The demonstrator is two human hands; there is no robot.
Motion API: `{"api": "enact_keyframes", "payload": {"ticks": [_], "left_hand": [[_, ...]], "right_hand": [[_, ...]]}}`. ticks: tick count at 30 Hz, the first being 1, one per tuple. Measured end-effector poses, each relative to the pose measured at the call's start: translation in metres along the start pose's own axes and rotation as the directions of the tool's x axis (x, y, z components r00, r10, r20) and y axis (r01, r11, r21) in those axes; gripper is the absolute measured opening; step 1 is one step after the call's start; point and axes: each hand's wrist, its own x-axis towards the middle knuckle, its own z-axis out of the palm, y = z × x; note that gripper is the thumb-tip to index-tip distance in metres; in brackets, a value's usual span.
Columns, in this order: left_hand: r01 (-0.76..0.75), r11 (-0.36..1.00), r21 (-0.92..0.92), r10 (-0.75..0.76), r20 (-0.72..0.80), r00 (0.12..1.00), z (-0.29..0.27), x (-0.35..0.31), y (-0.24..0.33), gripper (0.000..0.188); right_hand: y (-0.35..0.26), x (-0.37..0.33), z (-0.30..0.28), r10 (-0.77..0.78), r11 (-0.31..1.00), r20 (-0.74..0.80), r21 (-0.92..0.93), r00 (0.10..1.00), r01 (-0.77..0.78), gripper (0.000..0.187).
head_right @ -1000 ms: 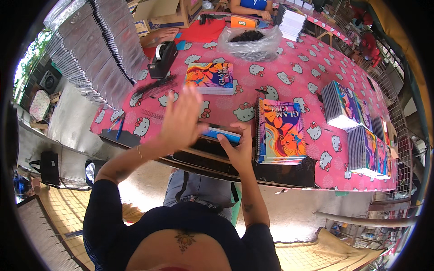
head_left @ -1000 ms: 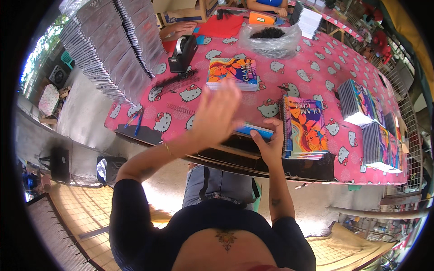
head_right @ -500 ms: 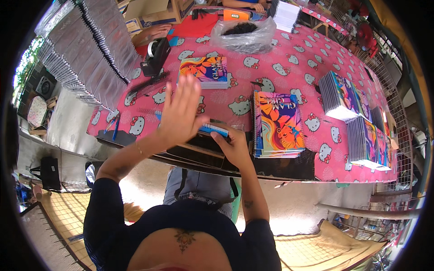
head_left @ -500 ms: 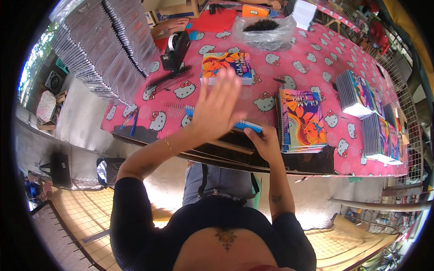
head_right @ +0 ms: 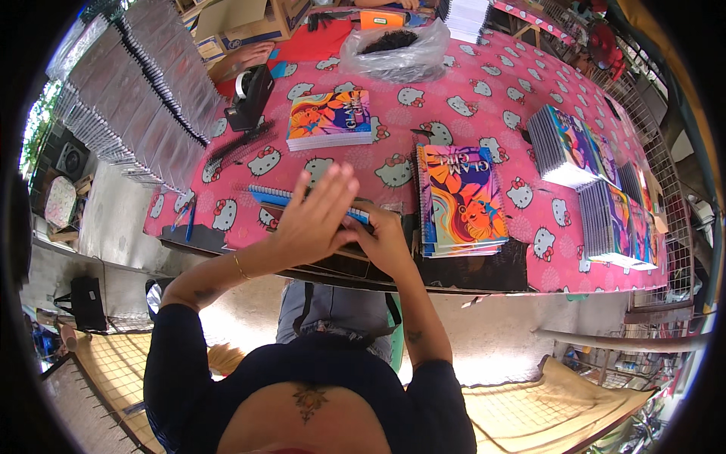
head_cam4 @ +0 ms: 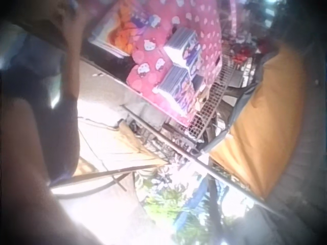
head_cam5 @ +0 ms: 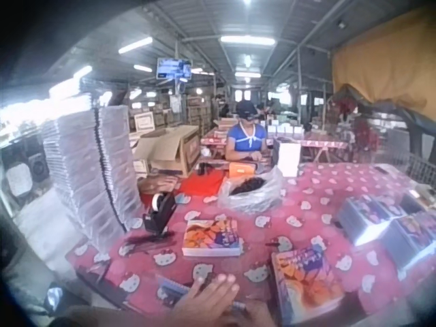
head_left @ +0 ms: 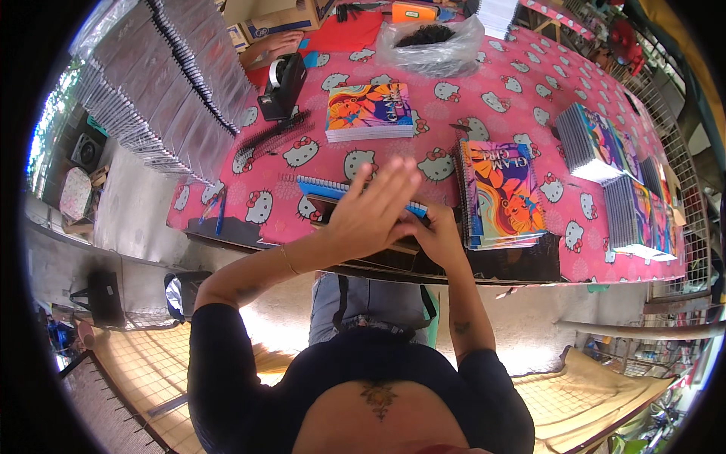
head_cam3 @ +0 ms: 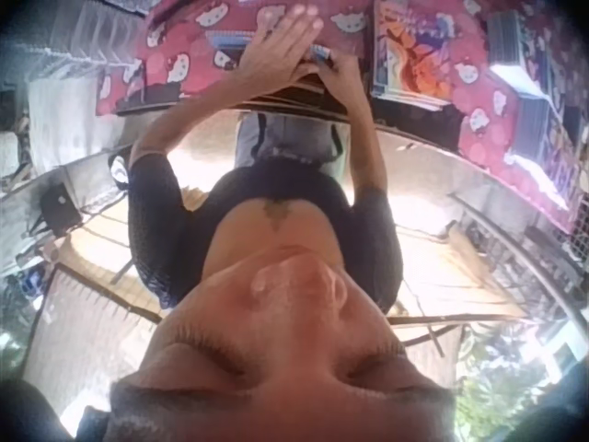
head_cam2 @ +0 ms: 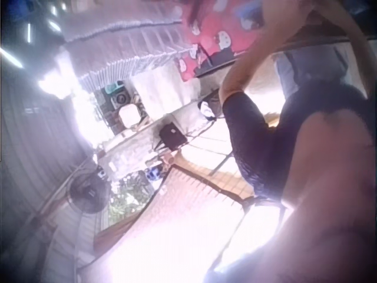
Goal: The person applies blue adhesive strips to the spines of spiral notebooks by hand, pressing them firmly and then stacking the finished notebooks on the table.
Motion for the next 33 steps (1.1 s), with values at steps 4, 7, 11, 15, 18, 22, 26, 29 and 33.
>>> {"api": "enact_keyframes", "payload": {"ticks": [4,7,11,15,18,22,26,29,33], "left_hand": [[-0.012,0.994,-0.107,0.009,-0.031,0.999,-0.003,-0.022,0.018,0.082],[0.058,0.969,-0.241,-0.082,-0.088,0.993,-0.011,-0.001,0.003,0.045],[0.038,0.939,-0.343,-0.096,-0.155,0.983,-0.010,0.005,-0.001,0.018],[0.008,0.946,-0.324,-0.078,-0.206,0.976,-0.009,0.005,-0.001,0.019],[0.029,0.945,-0.325,-0.099,-0.199,0.975,-0.014,0.001,0.007,0.020],[-0.046,0.905,-0.422,-0.042,-0.197,0.980,-0.029,0.001,0.002,0.024],[-0.276,0.780,-0.561,0.071,-0.359,0.931,-0.077,0.035,-0.019,0.022],[-0.074,0.534,-0.842,-0.464,-0.365,0.807,-0.081,0.074,-0.077,0.017],[0.259,0.828,-0.497,-0.309,-0.019,0.951,0.058,0.038,-0.182,0.025]], "right_hand": [[-0.020,-0.003,-0.009,-0.108,0.990,-0.030,-0.089,0.994,0.105,0.030],[-0.019,-0.007,-0.026,-0.145,0.985,-0.041,0.092,0.989,0.148,0.029],[-0.021,0.002,-0.046,-0.044,0.999,0.033,0.003,0.998,0.044,0.019],[-0.032,0.009,-0.048,-0.171,0.982,0.067,-0.072,0.983,0.176,0.010],[-0.033,0.007,-0.027,-0.255,0.940,-0.035,-0.243,0.966,0.239,0.012],[-0.030,-0.006,-0.014,-0.215,0.974,-0.170,-0.108,0.962,0.199,0.022],[-0.064,-0.019,-0.030,-0.241,0.964,-0.147,0.074,0.959,0.254,0.032],[-0.070,-0.044,-0.057,-0.276,0.933,-0.283,-0.308,0.919,0.186,0.022],[-0.071,-0.058,-0.095,-0.517,0.744,-0.369,-0.640,0.772,0.191,0.031]]}}
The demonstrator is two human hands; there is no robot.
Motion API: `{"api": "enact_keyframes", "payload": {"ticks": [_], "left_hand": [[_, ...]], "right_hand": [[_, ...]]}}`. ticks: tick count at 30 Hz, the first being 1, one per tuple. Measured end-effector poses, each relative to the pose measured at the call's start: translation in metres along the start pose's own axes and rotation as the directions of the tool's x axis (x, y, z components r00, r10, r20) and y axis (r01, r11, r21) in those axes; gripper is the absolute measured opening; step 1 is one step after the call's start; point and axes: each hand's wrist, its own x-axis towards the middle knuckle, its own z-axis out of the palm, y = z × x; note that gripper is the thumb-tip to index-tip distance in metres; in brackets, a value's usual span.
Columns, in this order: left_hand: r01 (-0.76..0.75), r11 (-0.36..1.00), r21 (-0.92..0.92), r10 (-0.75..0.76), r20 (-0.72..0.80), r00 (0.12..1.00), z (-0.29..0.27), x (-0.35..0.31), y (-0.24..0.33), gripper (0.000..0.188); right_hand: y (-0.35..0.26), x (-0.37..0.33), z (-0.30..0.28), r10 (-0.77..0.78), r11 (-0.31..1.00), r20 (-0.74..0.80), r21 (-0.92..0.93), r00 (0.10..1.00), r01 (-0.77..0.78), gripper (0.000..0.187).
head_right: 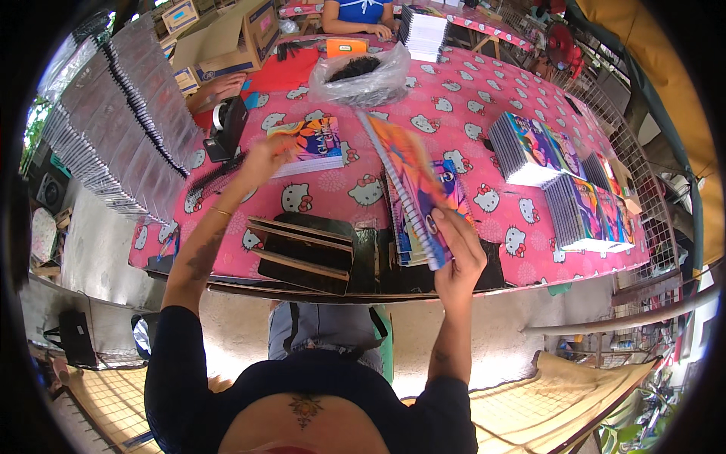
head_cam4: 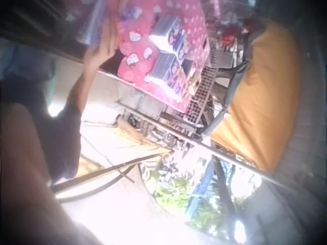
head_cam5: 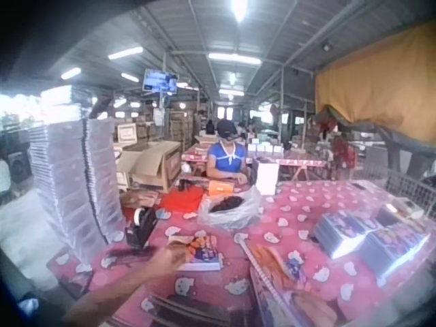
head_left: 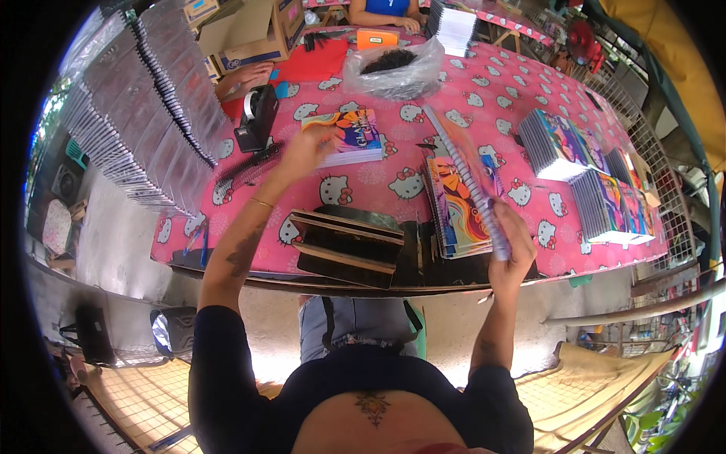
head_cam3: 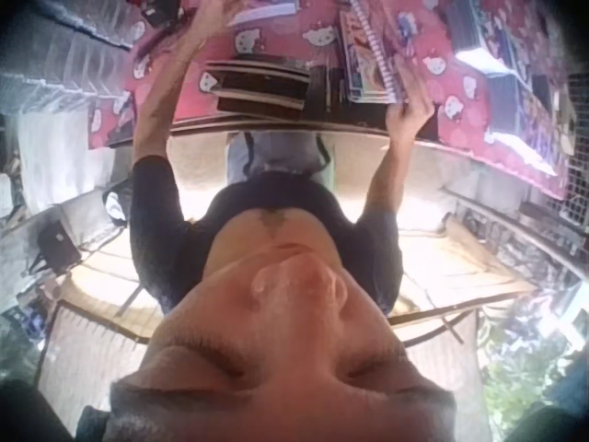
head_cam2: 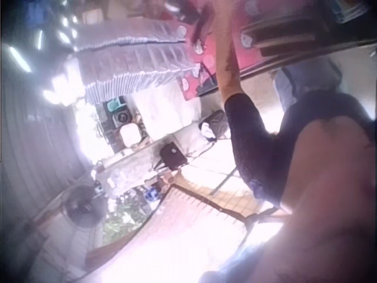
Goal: The person applies blue adhesive strips to the spines of spiral notebooks by hand, pressing them firmly and then stacking the finished notebooks on the table.
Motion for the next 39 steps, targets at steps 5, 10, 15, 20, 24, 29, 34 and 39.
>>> {"api": "enact_keyframes", "payload": {"ticks": [5,10,15,20,24,29,34,39], "left_hand": [[-0.222,0.829,0.513,0.232,0.046,0.972,0.065,-0.030,-0.048,0.047],[-0.149,0.909,0.389,0.181,-0.045,0.983,0.039,-0.019,-0.021,0.038],[-0.119,0.871,0.476,0.263,-0.249,0.932,-0.017,0.000,0.059,0.030],[-0.352,0.935,0.035,0.353,-0.019,0.936,-0.070,0.006,0.150,0.020],[0.030,0.922,-0.386,-0.005,0.065,0.998,-0.077,0.027,0.114,0.032],[-0.330,0.900,0.285,0.348,-0.014,0.937,0.028,0.003,-0.059,0.035],[0.017,0.995,-0.101,-0.006,0.113,0.994,0.048,0.002,-0.079,0.027],[0.027,0.993,-0.115,-0.007,0.167,0.986,0.040,0.008,-0.075,0.020]], "right_hand": [[0.055,-0.040,-0.002,0.124,0.925,0.452,-0.376,0.883,0.063,0.056],[0.044,-0.027,0.010,0.113,0.990,0.357,-0.124,0.927,-0.073,0.064],[-0.004,-0.008,0.068,0.037,0.978,0.150,0.197,0.988,-0.067,0.069],[0.009,-0.012,0.106,0.341,0.616,0.260,0.664,0.903,-0.424,0.052],[0.010,-0.022,0.089,0.506,0.637,0.093,0.630,0.858,-0.444,0.030],[0.018,-0.004,0.042,0.542,0.721,-0.228,0.621,0.809,-0.309,0.028],[0.025,-0.019,0.009,0.563,0.751,-0.304,0.577,0.769,-0.321,0.035],[0.029,-0.032,0.015,0.610,0.676,-0.207,0.640,0.765,-0.366,0.038]]}}
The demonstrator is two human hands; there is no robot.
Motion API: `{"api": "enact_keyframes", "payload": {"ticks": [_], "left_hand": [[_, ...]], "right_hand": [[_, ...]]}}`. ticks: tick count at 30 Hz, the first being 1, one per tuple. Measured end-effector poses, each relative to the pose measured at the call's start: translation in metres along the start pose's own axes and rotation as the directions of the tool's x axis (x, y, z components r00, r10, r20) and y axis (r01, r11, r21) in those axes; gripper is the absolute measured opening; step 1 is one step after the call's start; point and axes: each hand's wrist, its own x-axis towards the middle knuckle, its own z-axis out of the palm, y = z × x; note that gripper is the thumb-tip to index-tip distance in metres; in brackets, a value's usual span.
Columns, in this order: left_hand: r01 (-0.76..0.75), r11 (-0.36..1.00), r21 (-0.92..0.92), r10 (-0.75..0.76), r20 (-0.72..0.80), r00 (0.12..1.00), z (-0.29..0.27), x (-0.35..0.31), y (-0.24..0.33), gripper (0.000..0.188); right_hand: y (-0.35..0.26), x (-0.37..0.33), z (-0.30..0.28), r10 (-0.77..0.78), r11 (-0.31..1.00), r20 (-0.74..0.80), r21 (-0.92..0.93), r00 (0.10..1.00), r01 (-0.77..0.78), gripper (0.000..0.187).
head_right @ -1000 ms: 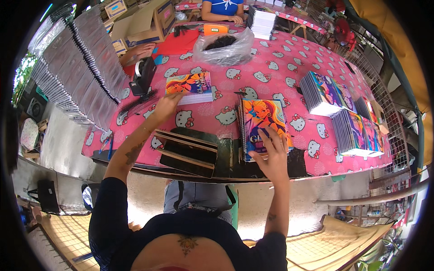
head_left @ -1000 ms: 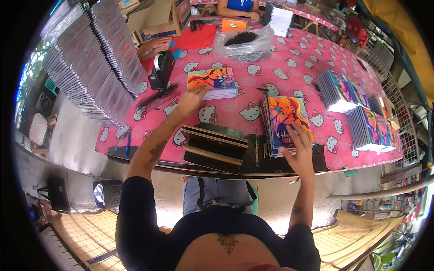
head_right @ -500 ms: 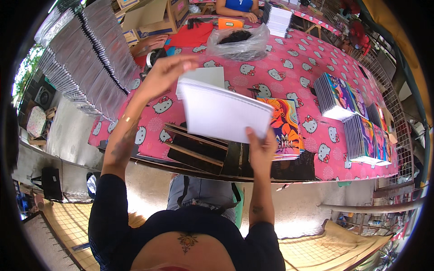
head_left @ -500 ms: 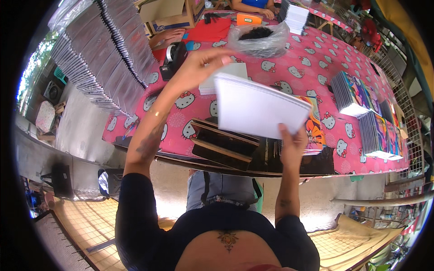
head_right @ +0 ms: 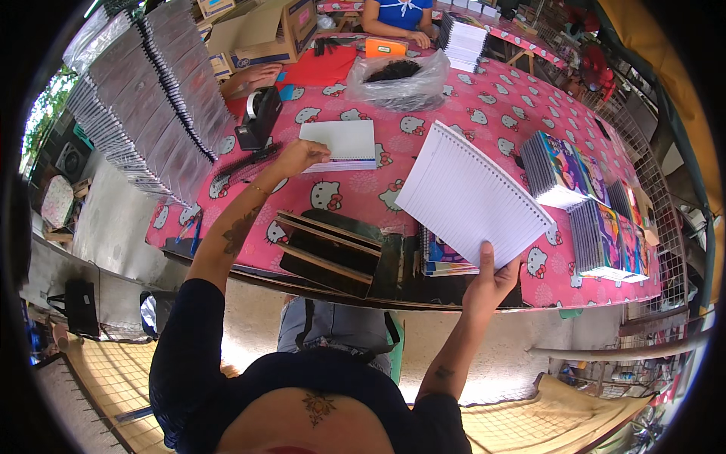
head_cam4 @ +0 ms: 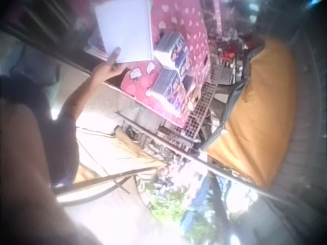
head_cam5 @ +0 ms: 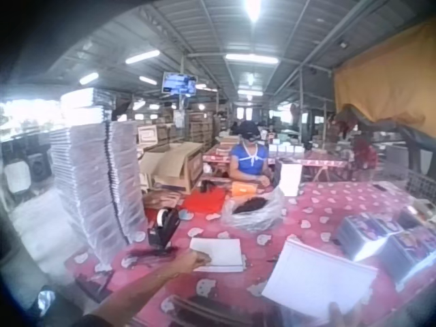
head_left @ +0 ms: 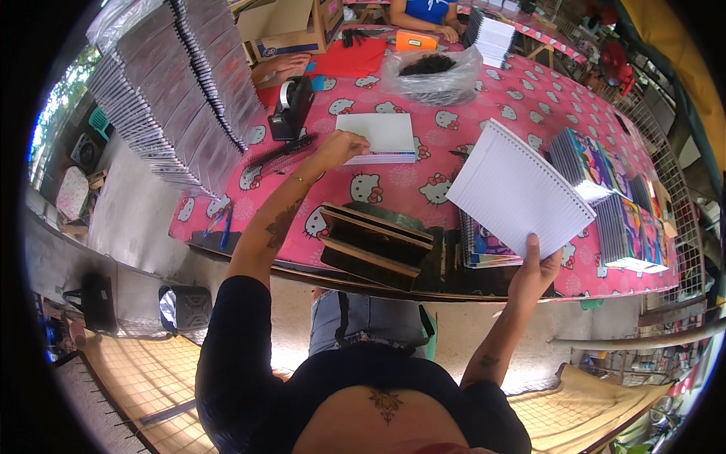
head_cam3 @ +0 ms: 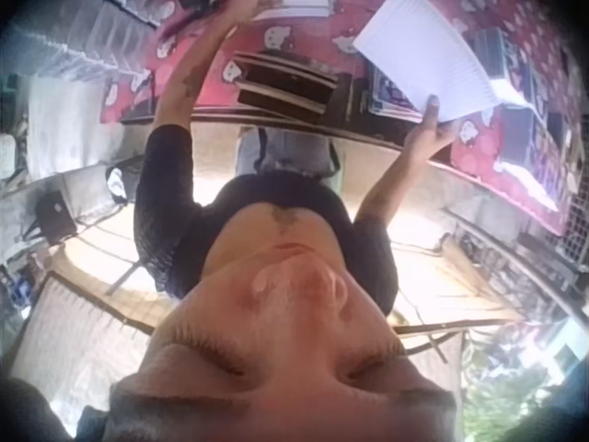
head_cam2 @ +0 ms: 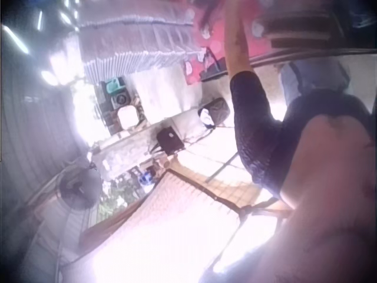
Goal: The person applies blue adhesive strips to the spines of spiral notebooks by hand, pressing them firmly and then stacking the finished notebooks on the table.
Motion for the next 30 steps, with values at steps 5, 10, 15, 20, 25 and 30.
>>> {"api": "enact_keyframes", "payload": {"ticks": [5,10,15,20,25,30], "left_hand": [[0.121,0.937,0.328,0.059,-0.488,0.871,-0.021,0.000,0.056,0.011],[-0.361,0.878,0.315,0.479,-0.564,0.673,-0.099,-0.012,0.242,0.017],[-0.523,0.765,0.376,0.616,-0.189,0.765,-0.096,-0.016,0.290,0.017],[-0.493,0.870,-0.033,0.477,-0.205,0.855,-0.117,-0.025,0.280,0.016],[-0.587,0.806,0.073,0.591,-0.110,0.799,-0.101,-0.012,0.273,0.028],[-0.287,0.926,0.245,0.309,-0.058,0.949,-0.071,-0.008,0.254,0.044]], "right_hand": [[0.002,0.000,0.011,-0.071,0.995,-0.030,-0.072,0.997,0.069,0.039],[0.005,0.003,0.035,-0.098,0.992,0.003,-0.083,0.995,0.097,0.035],[0.014,-0.009,0.080,-0.002,0.999,0.232,0.041,0.973,-0.008,0.035],[0.026,-0.007,0.072,0.051,0.996,0.222,0.055,0.974,-0.064,0.035],[0.050,-0.007,0.058,0.123,0.962,0.415,0.174,0.902,-0.211,0.031],[0.047,-0.020,0.071,0.091,0.970,0.440,0.165,0.893,-0.180,0.034]]}}
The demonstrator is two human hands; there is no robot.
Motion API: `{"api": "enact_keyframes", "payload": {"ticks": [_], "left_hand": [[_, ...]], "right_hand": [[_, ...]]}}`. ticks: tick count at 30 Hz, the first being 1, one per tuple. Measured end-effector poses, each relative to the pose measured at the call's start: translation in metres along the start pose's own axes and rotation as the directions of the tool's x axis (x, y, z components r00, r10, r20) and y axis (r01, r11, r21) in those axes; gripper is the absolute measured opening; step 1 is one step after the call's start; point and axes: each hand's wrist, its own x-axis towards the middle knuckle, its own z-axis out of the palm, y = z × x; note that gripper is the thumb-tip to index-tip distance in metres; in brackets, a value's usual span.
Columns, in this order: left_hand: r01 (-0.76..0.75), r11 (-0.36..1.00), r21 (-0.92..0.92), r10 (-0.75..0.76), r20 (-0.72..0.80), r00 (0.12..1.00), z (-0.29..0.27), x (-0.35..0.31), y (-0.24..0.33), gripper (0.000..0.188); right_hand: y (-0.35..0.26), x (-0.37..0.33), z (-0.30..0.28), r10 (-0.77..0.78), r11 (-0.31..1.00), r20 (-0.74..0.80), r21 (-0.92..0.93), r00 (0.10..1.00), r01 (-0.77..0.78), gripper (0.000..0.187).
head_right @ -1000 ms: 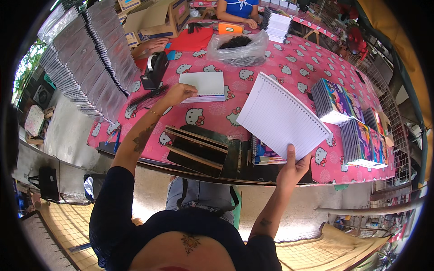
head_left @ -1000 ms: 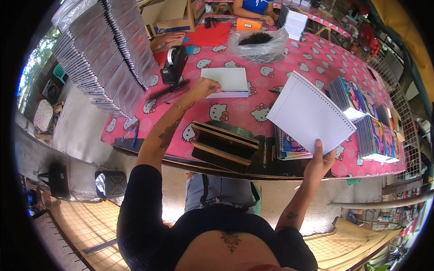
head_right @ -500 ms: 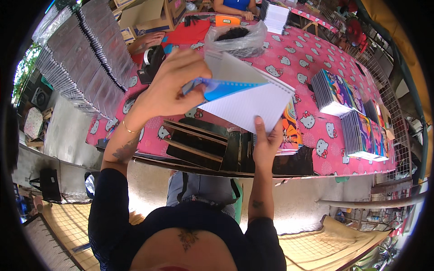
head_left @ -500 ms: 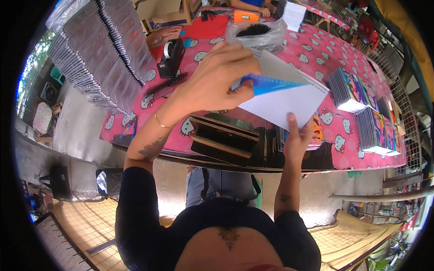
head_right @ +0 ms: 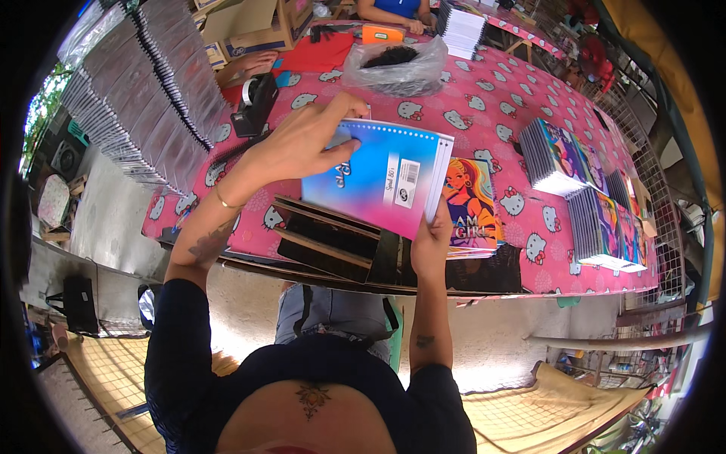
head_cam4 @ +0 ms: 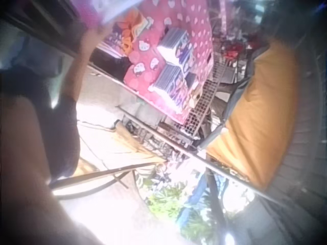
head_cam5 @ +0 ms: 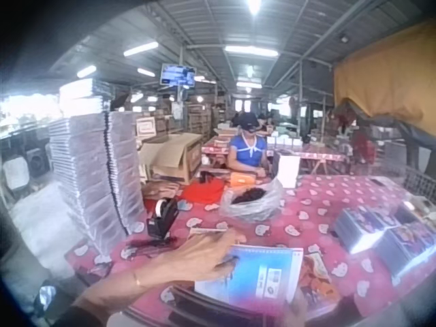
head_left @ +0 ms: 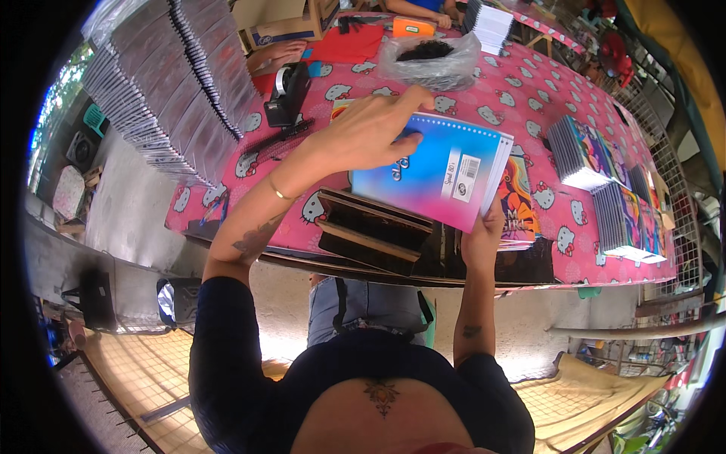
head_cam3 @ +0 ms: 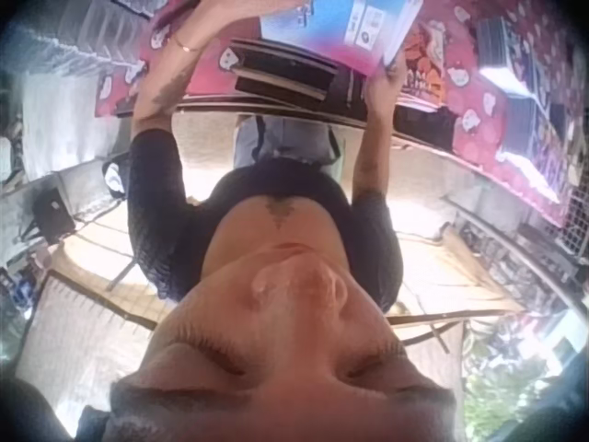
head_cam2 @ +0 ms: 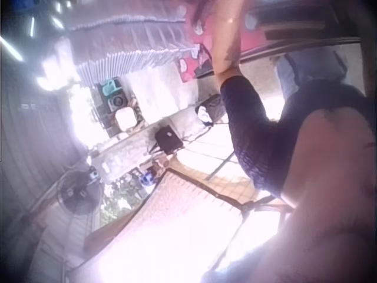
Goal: The person applies blue adhesive strips to the spines of spiral notebooks by hand, pressing them firmly and then stacking the finished notebooks on the table.
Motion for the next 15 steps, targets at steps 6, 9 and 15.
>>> {"api": "enact_keyframes", "payload": {"ticks": [6,9,15], "left_hand": [[-0.229,0.964,0.137,0.234,-0.024,0.972,-0.020,-0.017,0.034,0.036],[-0.264,0.949,0.170,0.272,-0.026,0.962,-0.019,-0.028,0.047,0.034],[-0.233,0.954,0.190,0.236,0.010,0.972,-0.022,-0.038,0.056,0.037]], "right_hand": [[-0.017,-0.031,0.009,-0.019,0.995,0.025,-0.094,1.000,0.021,0.038],[-0.011,-0.042,0.010,0.051,0.994,-0.021,-0.094,0.998,-0.052,0.037],[0.006,-0.049,0.010,0.042,0.984,-0.004,-0.171,0.999,-0.042,0.034]]}}
